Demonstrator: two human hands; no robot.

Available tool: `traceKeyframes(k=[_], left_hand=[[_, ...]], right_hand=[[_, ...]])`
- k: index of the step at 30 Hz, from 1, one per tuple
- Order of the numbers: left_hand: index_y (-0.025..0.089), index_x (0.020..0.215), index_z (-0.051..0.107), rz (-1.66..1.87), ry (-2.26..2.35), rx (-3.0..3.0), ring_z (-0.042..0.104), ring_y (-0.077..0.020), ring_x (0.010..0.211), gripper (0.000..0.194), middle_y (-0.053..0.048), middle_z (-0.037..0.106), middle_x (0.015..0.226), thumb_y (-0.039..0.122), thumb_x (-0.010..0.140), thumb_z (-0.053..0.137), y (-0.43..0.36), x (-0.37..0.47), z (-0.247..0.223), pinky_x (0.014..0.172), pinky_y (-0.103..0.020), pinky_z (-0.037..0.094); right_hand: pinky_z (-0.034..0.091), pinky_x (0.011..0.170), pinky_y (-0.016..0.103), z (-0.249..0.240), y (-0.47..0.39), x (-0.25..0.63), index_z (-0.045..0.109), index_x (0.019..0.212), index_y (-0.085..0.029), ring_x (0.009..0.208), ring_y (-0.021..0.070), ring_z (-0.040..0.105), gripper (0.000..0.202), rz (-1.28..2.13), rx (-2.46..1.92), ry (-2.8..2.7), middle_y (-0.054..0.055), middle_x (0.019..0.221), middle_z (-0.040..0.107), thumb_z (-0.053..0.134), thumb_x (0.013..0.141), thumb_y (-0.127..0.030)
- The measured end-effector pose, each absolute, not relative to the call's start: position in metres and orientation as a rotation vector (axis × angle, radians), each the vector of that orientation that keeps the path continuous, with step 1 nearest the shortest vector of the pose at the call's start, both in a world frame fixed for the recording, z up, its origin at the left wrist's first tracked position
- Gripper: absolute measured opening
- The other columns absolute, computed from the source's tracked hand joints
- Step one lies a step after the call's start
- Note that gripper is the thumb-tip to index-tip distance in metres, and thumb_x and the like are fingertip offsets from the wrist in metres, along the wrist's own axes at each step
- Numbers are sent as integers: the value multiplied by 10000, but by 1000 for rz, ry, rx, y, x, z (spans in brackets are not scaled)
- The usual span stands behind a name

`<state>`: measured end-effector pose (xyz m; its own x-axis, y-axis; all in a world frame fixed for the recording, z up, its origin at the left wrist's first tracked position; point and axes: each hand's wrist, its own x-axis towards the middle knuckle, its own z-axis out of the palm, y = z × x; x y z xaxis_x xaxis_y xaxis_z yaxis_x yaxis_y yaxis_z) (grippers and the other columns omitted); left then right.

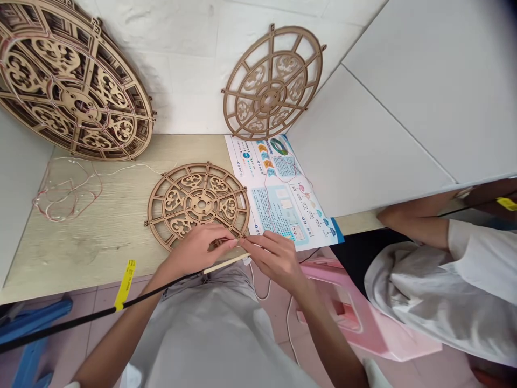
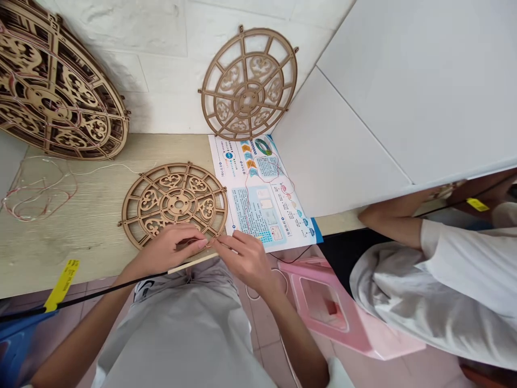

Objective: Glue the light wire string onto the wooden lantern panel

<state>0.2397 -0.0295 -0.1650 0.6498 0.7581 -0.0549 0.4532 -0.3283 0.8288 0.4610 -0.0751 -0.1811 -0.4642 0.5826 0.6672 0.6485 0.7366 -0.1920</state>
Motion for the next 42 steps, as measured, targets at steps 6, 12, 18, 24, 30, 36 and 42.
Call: traceKeyframes(k=[6, 12, 18, 24, 30, 36, 42], left_hand=[[185, 955, 708, 543, 950, 2016, 558, -31, 843, 342, 16, 670, 908, 427, 994, 469, -40, 242, -177, 756, -172, 380], [195, 960, 679, 868, 966, 2434, 552, -50, 947, 204, 50, 678, 947, 286, 992, 499, -49, 243, -184, 872, -206, 388], [199, 947, 657, 1003, 909, 2641, 528, -71, 1012, 72, 32, 650, 938, 191, 934, 587, -53, 238, -186, 911, -223, 383], [201, 946, 671, 1020, 971, 2576, 510, -92, 1138, 61, 21, 654, 974, 205, 919, 616, -66, 235, -193, 1000, -255, 382], [208, 838, 698, 971, 1158, 2277, 450, -103, 1271, 173, 0, 631, 1131, 247, 946, 568, -77, 232, -190, 1100, -264, 400], [252, 1351, 597, 930, 1668, 2408, 383, -241, 1427, 536, -47, 558, 1401, 534, 896, 617, -76, 228, -202, 1251, -437, 303], [297, 1562, 382, 561, 1734, 2419, 194, -383, 1552, 876, -68, 388, 1576, 764, 832, 507, -62, 206, -210, 1276, -694, 75]], right_hand=[[458, 660, 224, -177, -82, 458, 696, 1066, -167, 787, 108, 618, 156, 766, -1206, -2010, 46, 918, 706, 599, 974, -248], [265, 563, 244, -171, -78, 456, 602, 784, -135, 629, 87, 367, 411, 1503, -1382, -1653, 2, 694, 465, 581, 947, -511], [276, 639, 251, -168, -74, 453, 604, 804, -131, 698, 97, 367, 453, 1723, -1339, -1392, 1, 731, 444, 688, 850, -574], [262, 607, 251, -171, -71, 451, 609, 816, -133, 664, 93, 356, 438, 1685, -1347, -1502, 4, 717, 447, 661, 864, -565], [209, 539, 241, -164, -64, 448, 585, 783, -150, 581, 76, 259, 420, 1613, -1342, -1661, -24, 636, 337, 619, 885, -556], [241, 558, 243, -158, -42, 457, 630, 832, -141, 610, 87, 316, 410, 1479, -1389, -1742, -4, 663, 416, 605, 898, -545], [250, 577, 252, -159, -24, 455, 623, 818, -137, 614, 88, 326, 372, 1448, -1372, -1825, -3, 683, 432, 584, 910, -495]])
